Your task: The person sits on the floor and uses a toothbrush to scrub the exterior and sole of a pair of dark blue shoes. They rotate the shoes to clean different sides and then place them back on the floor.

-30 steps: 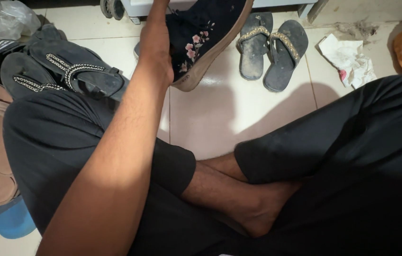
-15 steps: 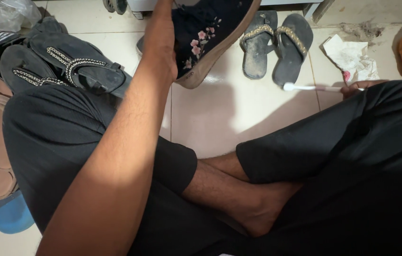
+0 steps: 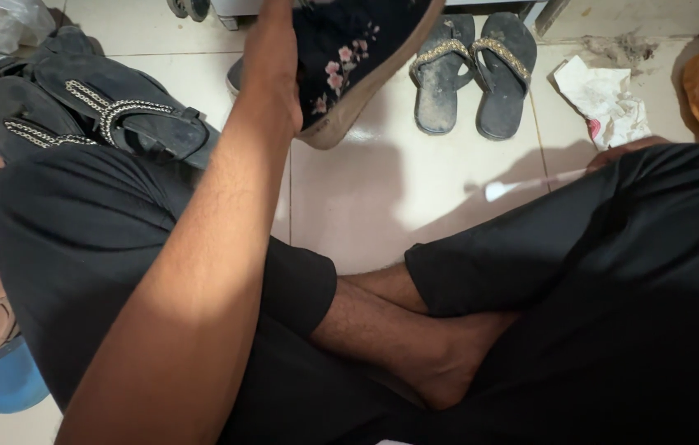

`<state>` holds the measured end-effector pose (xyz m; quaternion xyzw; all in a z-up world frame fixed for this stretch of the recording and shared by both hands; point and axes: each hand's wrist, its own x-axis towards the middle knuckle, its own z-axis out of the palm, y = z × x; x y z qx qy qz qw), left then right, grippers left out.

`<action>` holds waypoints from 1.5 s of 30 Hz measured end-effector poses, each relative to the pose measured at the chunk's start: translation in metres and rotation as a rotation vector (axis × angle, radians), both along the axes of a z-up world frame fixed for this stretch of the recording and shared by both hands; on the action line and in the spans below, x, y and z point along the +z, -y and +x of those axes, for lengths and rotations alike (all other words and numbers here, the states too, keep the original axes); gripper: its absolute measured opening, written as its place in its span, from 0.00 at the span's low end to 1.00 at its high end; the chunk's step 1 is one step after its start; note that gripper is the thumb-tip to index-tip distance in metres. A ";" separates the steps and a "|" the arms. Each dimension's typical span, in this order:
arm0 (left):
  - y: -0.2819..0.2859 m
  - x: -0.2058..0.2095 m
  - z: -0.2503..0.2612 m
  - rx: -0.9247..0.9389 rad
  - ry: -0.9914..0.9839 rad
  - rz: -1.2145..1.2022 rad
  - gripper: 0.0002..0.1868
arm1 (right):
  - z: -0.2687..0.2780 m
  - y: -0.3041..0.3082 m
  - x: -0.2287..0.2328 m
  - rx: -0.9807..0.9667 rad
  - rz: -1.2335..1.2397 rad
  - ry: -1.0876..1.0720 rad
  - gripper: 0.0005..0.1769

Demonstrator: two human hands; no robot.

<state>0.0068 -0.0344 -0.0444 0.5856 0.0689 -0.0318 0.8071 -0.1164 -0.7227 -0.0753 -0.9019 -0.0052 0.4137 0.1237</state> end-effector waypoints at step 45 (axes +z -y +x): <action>0.009 0.007 -0.035 -0.145 -0.088 -0.194 0.68 | -0.007 -0.430 0.075 -0.842 1.078 0.535 0.08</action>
